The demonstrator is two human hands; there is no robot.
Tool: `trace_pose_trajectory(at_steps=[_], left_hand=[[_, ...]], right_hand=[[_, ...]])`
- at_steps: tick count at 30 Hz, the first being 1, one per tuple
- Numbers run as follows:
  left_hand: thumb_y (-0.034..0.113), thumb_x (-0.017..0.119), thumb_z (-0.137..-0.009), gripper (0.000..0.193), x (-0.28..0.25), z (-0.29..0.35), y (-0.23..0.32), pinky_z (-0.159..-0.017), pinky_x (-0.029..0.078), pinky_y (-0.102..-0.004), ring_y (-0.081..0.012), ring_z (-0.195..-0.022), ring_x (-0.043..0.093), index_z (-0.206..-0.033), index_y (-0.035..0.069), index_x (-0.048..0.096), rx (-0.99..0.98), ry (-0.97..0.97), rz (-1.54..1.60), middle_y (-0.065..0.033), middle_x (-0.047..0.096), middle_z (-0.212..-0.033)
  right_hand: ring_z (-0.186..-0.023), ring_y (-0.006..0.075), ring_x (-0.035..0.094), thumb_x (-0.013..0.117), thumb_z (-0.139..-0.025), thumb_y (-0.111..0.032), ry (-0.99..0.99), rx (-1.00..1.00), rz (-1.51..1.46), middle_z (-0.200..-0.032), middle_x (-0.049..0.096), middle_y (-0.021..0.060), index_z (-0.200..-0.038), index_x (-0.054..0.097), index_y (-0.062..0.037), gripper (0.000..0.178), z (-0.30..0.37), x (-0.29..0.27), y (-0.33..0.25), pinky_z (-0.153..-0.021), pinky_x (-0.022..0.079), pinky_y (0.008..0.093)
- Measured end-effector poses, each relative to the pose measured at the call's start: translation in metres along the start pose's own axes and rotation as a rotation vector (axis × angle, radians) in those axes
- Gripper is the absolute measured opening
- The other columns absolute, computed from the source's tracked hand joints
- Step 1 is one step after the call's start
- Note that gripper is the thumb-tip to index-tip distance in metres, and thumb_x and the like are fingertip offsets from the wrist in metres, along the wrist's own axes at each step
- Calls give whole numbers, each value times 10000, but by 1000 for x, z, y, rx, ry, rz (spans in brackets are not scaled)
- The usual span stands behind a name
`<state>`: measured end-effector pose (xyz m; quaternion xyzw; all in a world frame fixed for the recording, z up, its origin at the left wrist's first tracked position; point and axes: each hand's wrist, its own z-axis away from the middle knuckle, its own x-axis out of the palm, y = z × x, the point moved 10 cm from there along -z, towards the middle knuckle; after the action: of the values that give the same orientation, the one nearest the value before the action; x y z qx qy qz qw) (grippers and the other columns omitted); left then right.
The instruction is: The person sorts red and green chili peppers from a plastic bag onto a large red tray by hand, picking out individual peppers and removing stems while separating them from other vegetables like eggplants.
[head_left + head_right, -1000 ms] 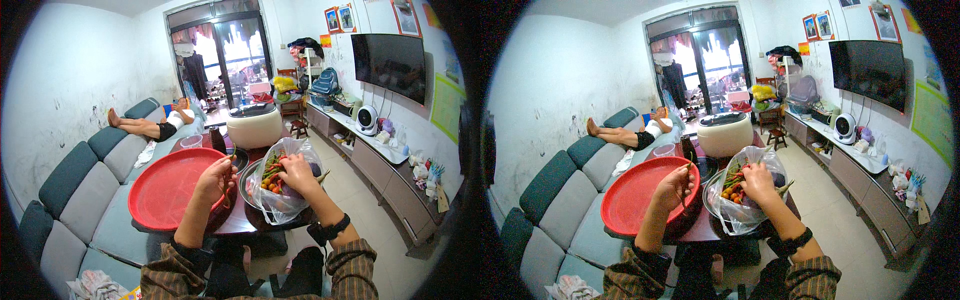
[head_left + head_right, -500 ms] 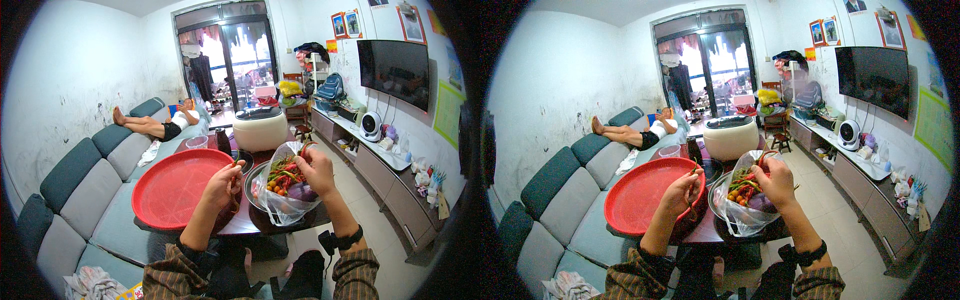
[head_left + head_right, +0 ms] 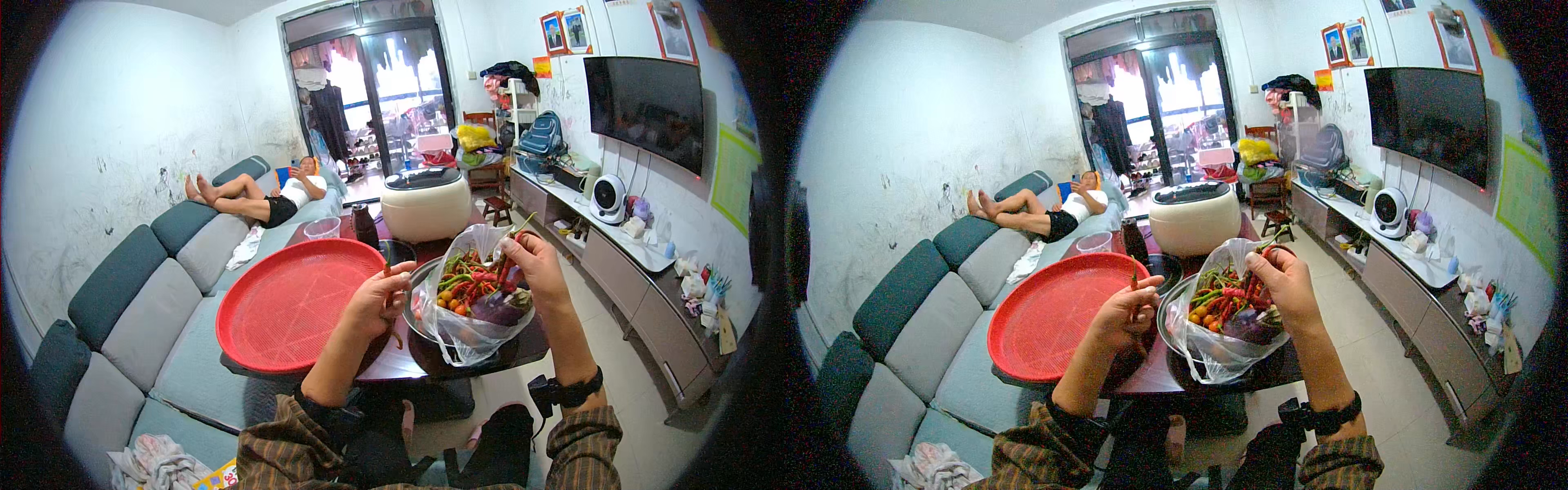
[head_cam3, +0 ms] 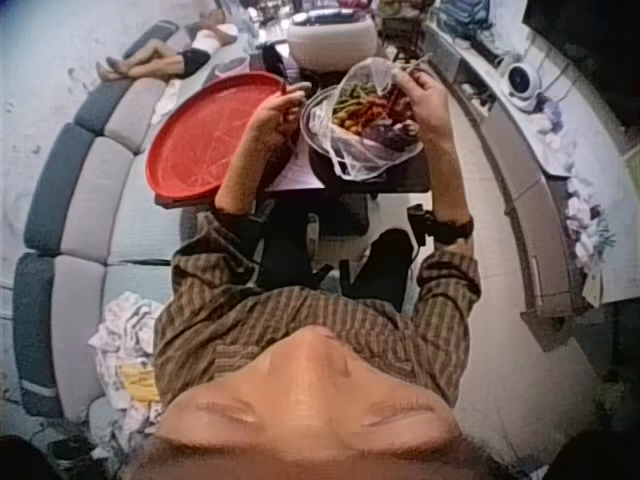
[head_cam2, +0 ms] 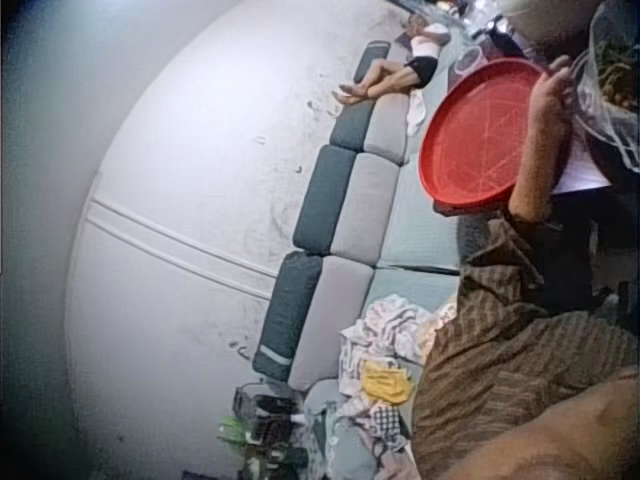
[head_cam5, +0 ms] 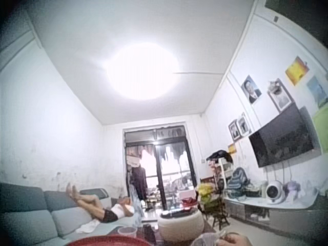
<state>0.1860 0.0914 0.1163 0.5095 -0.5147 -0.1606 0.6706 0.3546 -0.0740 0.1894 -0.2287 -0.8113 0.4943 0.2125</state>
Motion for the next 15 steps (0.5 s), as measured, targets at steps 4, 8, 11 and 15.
trace_pose_trajectory(at_steps=[4,8,11,15], left_hand=[[140,562,-853,295,18,0,-6,-372,315,-167,-71,-511,490,-1128,49,510,-5,-70,-51,-25,577,-772],[153,536,-874,297,38,6,-8,-475,404,-195,-107,-645,563,-1148,44,506,-20,-92,-97,-47,598,-844],[168,532,-882,308,47,3,-13,-583,459,-213,-133,-759,591,-1163,46,506,-30,-143,-114,-58,605,-927],[195,533,-881,413,84,-1,-13,-808,463,-285,-167,-994,552,-1250,29,448,20,-192,-316,-90,549,-1145]], right_hand=[[-594,49,518,593,-854,-203,13,-4,-51,-736,584,-2,-860,593,-14,189,5,1,2,-528,415,189],[-588,55,542,585,-853,-239,-8,4,-1,-740,577,-10,-850,579,-50,189,1,1,13,-475,399,180],[-591,50,537,586,-854,-233,-19,2,-31,-740,575,-17,-851,576,-57,176,5,9,6,-499,401,183],[-608,50,529,586,-856,-221,-7,12,14,-737,580,-12,-837,588,-37,184,5,11,3,-522,408,190]])
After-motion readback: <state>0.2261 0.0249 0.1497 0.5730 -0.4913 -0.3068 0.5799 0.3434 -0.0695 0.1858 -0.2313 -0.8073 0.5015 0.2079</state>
